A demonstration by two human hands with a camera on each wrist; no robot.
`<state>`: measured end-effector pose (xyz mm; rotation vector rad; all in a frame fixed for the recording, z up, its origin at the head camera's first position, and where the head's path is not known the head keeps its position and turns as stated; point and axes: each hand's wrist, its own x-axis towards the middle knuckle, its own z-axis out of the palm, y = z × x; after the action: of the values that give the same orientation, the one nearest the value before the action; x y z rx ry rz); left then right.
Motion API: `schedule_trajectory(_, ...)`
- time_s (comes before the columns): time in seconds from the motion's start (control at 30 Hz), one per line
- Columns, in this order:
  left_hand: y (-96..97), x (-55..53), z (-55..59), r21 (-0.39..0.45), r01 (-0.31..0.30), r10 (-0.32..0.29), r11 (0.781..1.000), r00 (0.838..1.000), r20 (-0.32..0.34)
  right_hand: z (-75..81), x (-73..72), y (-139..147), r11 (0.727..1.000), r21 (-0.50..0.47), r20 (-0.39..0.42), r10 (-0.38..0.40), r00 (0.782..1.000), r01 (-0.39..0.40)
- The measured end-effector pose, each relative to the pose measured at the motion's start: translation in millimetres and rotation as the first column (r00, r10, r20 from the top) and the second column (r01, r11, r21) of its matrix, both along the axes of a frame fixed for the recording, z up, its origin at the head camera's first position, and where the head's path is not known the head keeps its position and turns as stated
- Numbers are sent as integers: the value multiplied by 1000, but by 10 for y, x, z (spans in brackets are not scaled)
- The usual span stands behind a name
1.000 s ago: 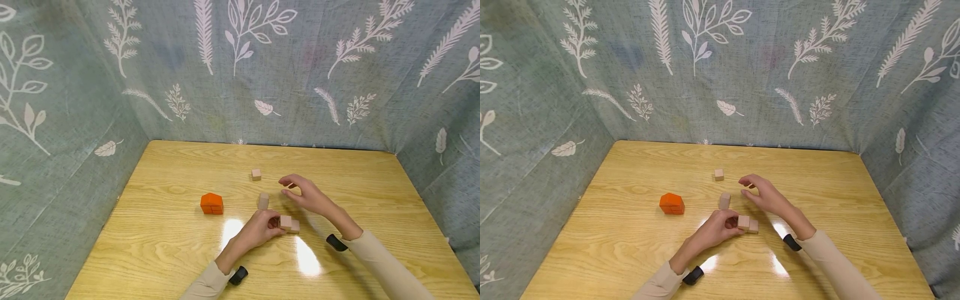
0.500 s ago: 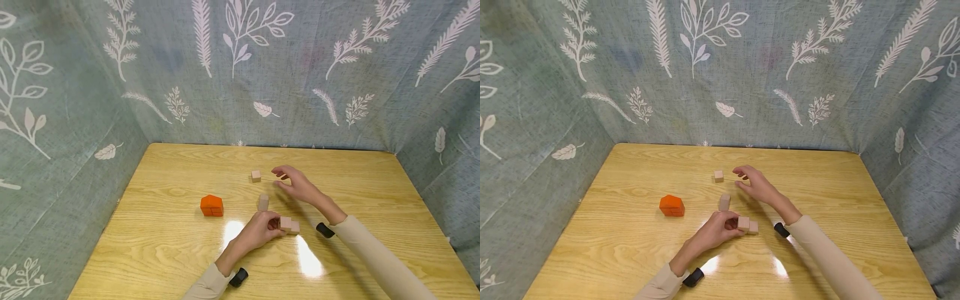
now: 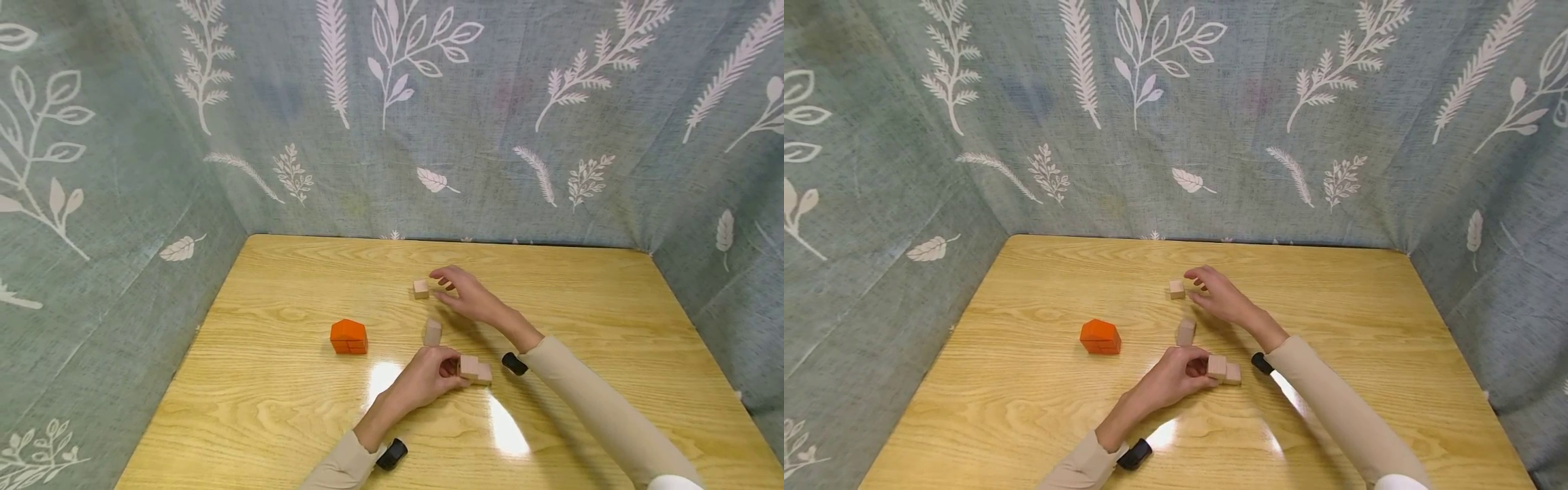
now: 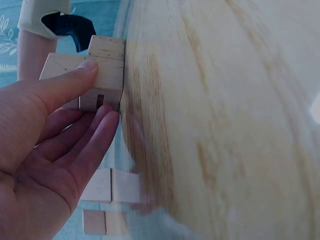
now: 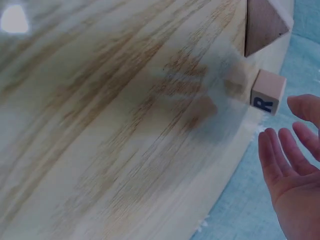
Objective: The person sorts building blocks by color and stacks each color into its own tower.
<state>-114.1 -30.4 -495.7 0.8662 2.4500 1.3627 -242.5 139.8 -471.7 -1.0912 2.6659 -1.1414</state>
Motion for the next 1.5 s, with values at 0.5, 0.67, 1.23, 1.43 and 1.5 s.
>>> schedule_trajectory(0.5,7,17,-27,5,4,-4,1000,1000,21,-52,-157,-154,987,135,17,86,996,-87)
schedule_trajectory(0.67,11,25,-30,4,1,-1,1000,1000,11,-85,-171,-203,986,131,10,106,994,-106)
schedule_trajectory(1.23,2,12,-10,-8,-4,4,1000,1000,-19,-64,-97,-115,995,71,-18,78,997,-76)
schedule_trajectory(1.43,0,9,2,-11,-4,4,1000,1000,-17,-29,-30,-15,997,23,14,67,998,-67)
schedule_trajectory(1.5,-1,10,4,-16,-8,7,1000,1000,-13,-19,-7,16,998,8,26,60,998,-60)
